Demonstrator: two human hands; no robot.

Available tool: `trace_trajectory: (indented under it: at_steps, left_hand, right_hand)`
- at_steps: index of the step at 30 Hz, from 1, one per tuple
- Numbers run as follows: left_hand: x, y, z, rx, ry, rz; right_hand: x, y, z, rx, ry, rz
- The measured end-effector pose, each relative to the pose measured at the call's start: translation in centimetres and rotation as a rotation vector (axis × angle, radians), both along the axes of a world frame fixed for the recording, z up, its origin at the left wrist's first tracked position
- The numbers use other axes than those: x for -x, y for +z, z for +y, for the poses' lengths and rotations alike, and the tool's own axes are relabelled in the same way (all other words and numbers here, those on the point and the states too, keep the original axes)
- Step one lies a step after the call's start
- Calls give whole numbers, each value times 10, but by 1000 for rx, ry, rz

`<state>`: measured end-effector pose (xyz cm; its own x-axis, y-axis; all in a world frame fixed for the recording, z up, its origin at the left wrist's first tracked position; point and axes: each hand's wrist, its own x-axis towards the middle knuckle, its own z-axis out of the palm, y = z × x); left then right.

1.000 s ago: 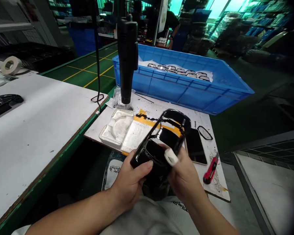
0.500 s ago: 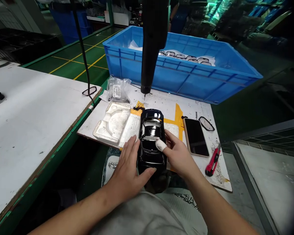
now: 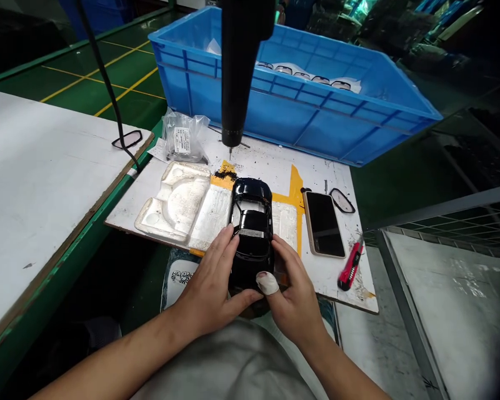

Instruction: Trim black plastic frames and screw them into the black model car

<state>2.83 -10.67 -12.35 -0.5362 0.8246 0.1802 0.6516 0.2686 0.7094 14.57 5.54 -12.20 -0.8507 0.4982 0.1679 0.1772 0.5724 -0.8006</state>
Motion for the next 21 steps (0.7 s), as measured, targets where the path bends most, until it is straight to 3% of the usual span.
trace_trajectory:
  at_steps: [5,11,21]
  left_hand:
    - [0,-5,0,-45,-3,9]
    - [1,-7,0,-47,-8,12]
    - [0,2,-1,0,-28,-35]
  right_hand:
    - [-7,-8,4,-92,91,94]
    - [0,-7,6,-177,148,44]
    - [3,-5,2,-161,137,20]
